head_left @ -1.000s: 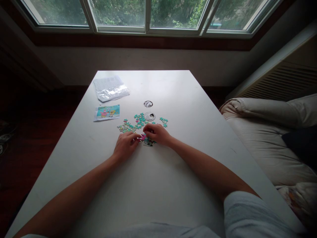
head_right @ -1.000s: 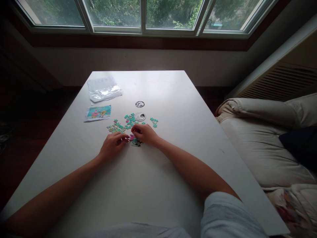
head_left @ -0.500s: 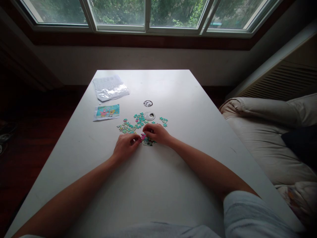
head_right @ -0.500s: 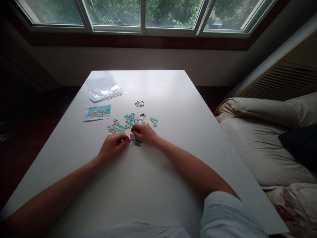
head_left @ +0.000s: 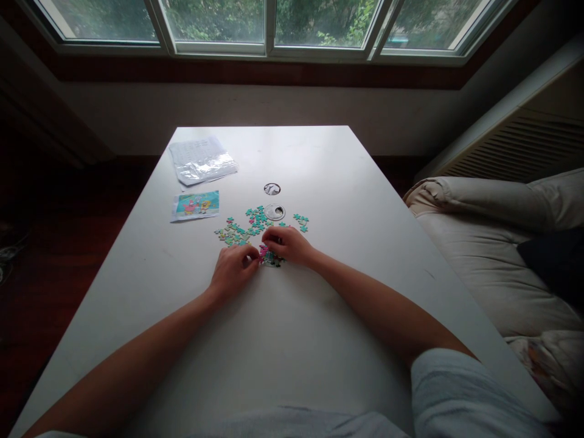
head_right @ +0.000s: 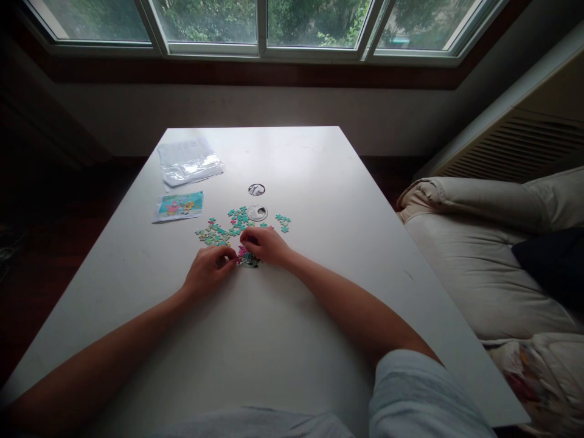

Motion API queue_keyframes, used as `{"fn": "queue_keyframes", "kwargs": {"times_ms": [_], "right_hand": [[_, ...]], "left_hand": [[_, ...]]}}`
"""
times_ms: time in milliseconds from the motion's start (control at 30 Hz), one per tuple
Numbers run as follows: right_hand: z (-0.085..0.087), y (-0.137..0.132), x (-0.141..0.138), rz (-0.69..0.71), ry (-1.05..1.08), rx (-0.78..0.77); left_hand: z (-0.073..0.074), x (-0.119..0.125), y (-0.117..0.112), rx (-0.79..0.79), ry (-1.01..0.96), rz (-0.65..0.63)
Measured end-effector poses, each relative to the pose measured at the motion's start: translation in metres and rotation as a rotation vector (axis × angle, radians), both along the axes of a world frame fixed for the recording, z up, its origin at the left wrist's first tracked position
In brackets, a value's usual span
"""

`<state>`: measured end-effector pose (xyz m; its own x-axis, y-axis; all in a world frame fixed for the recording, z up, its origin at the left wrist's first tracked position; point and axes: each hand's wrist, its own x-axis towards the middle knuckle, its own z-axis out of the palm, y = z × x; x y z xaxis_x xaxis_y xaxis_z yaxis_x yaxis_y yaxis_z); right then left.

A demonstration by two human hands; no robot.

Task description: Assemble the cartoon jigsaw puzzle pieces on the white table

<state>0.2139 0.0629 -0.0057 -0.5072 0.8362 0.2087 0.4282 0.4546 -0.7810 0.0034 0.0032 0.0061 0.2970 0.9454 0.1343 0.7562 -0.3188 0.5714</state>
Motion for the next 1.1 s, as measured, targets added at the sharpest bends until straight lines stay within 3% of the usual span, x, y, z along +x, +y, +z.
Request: {"fn": "queue_keyframes", "kwargs": {"times_ms": [733,1100], "right_hand": [[0.0026,-0.0009,-0.0015,-0.008,-0.026,0.007],[0.003,-0.0014,-0.002,-0.008,-0.037,0.022]], "left_hand": [[0.0031,0.0028,-0.002,0.097,0.134,-0.078],[-0.0031,0.003,-0.0015,0.163,0.227,-0.094]]}}
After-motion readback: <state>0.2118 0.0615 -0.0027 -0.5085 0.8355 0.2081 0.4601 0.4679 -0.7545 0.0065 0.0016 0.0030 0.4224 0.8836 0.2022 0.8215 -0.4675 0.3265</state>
